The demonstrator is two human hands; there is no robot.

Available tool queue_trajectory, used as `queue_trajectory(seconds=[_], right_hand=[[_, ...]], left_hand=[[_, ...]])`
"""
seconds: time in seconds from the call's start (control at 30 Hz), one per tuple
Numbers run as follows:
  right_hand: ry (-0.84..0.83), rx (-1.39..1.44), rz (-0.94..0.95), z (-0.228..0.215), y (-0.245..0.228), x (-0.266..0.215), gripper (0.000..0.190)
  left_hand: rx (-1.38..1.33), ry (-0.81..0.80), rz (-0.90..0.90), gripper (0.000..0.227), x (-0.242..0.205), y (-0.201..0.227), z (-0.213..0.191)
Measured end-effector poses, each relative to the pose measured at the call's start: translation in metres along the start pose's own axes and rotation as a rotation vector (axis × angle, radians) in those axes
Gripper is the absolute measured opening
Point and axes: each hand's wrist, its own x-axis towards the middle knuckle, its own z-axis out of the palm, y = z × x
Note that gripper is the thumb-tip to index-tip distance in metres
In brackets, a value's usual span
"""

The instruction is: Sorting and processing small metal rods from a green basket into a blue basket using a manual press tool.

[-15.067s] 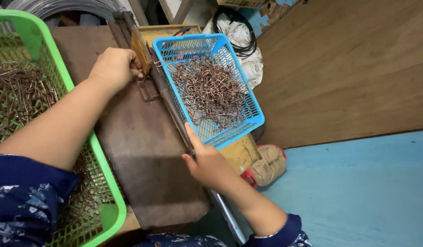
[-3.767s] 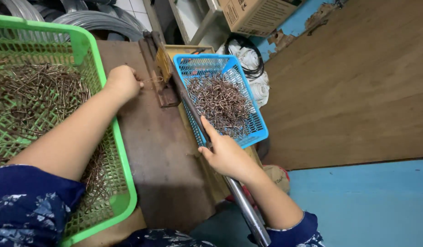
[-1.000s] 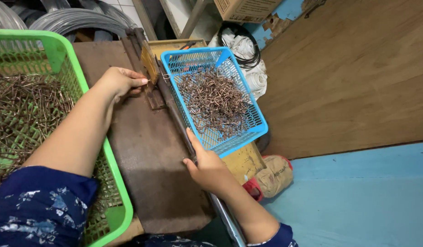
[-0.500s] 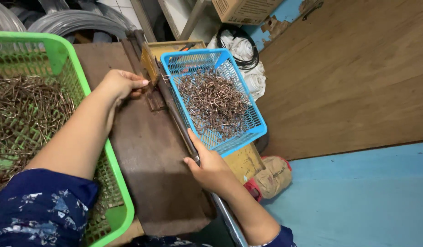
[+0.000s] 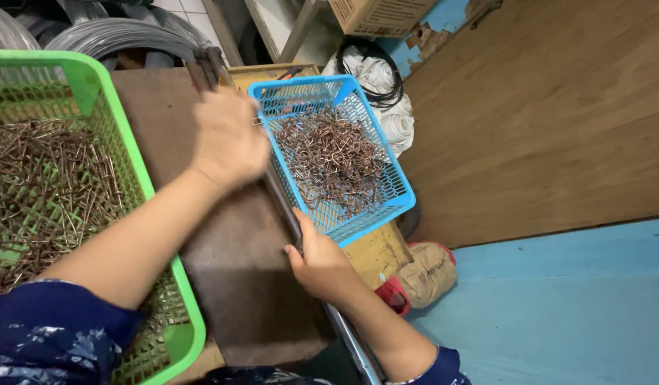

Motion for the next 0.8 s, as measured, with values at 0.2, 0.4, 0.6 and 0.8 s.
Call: queue_trajectory(seconds=[0.2,0.4,0.6,0.8], right_hand=[[0.030,-0.134,-0.015,0.003,0.004,0.004,0.058],[-0.098,-0.225,-0.036,-0.008,-0.003,-0.009,0.073],[-0.051,-0.136,0.023,-0.009,-0.017,-0.020,0.075],[0.027,-0.219,0.054,0.019,-0.006,-0.001,0.062]], left_hand=[[-0.495,-0.529,0.284,0.068,0.016,0.106,-0.040],[-0.331,-0.831,0.228,0.084,0.015,0.109,-0.038],[-0.306,-0.773,0.231,0.075,0.003,0.110,-0.022],[-0.260,-0.756,0.214,0.071,-0.009,0.116,-0.013]])
